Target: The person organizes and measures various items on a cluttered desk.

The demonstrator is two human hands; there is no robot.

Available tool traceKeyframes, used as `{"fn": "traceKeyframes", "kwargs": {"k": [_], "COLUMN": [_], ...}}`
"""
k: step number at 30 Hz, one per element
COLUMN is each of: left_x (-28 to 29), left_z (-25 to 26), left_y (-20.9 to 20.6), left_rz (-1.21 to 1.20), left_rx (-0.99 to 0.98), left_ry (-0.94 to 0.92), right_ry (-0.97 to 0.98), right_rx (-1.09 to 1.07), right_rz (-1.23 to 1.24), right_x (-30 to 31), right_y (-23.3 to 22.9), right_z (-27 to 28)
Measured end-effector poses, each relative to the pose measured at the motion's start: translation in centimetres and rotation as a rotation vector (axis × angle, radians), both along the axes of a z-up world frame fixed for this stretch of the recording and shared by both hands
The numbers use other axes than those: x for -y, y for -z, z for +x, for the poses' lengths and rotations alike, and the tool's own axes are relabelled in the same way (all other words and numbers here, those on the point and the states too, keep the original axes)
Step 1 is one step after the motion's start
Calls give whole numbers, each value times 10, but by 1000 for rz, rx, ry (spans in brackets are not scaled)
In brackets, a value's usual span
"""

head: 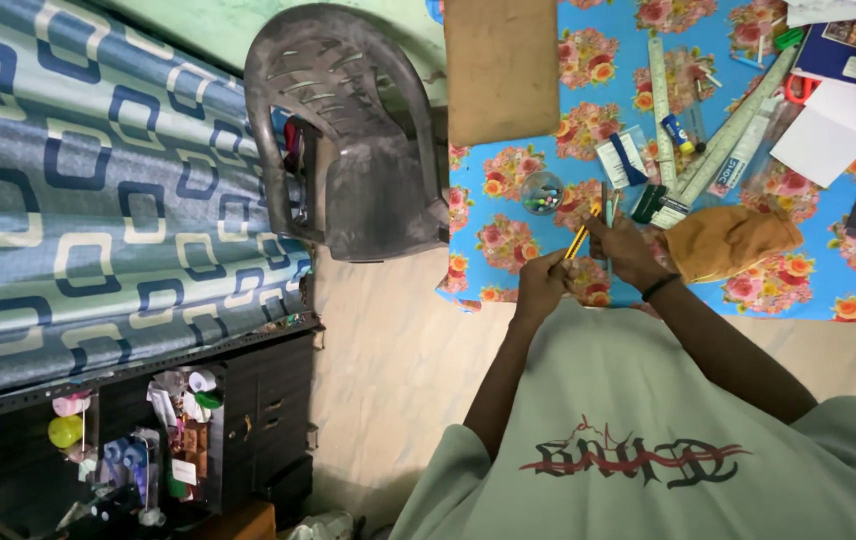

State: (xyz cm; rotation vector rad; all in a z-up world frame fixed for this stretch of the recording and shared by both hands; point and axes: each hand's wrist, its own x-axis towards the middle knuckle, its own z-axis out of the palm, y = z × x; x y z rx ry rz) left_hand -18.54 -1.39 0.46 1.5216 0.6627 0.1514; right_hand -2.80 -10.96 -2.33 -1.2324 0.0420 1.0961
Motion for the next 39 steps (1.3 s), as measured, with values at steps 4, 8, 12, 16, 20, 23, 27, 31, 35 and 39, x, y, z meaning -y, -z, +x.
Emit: {"fn": "traceKeyframes", "kwargs": {"k": [4, 8, 12, 16, 20, 23, 27, 31, 35, 39], "left_x": [-5, -30, -74, -105, -119, -113, -89, -68, -81, -143], "left_z": [-4, 2, 6, 33, 65, 69, 75, 83, 89, 69], "left_y": [-3, -76, -65, -27, 3, -6, -35, -40, -67, 2], "left_rz": [-56, 319, 972, 1054, 988, 969, 792, 862, 1123, 836], "left_rx": [17, -54, 66, -21, -321, -117, -50, 260, 275, 234], "left_ry": [-27, -71, -153, -84, 100, 89, 82, 70, -104, -127], "right_ry": [5, -108, -192, -187, -196, -90, -11, 13, 28, 93], "right_rx": [-8, 231, 359, 231, 61, -126, -307, -364, -296, -348], "right_rz": [27, -102, -121, -70, 92, 192, 347, 442, 370, 425], "right_x": [-2, -1, 4, 12, 22, 28, 38, 40, 42, 52], "right_y": [-19, -22, -63, -68, -55, -34, -33, -34, -41, -16], "right_z": [1, 16, 30, 40, 42, 38, 34, 31, 31, 34]}}
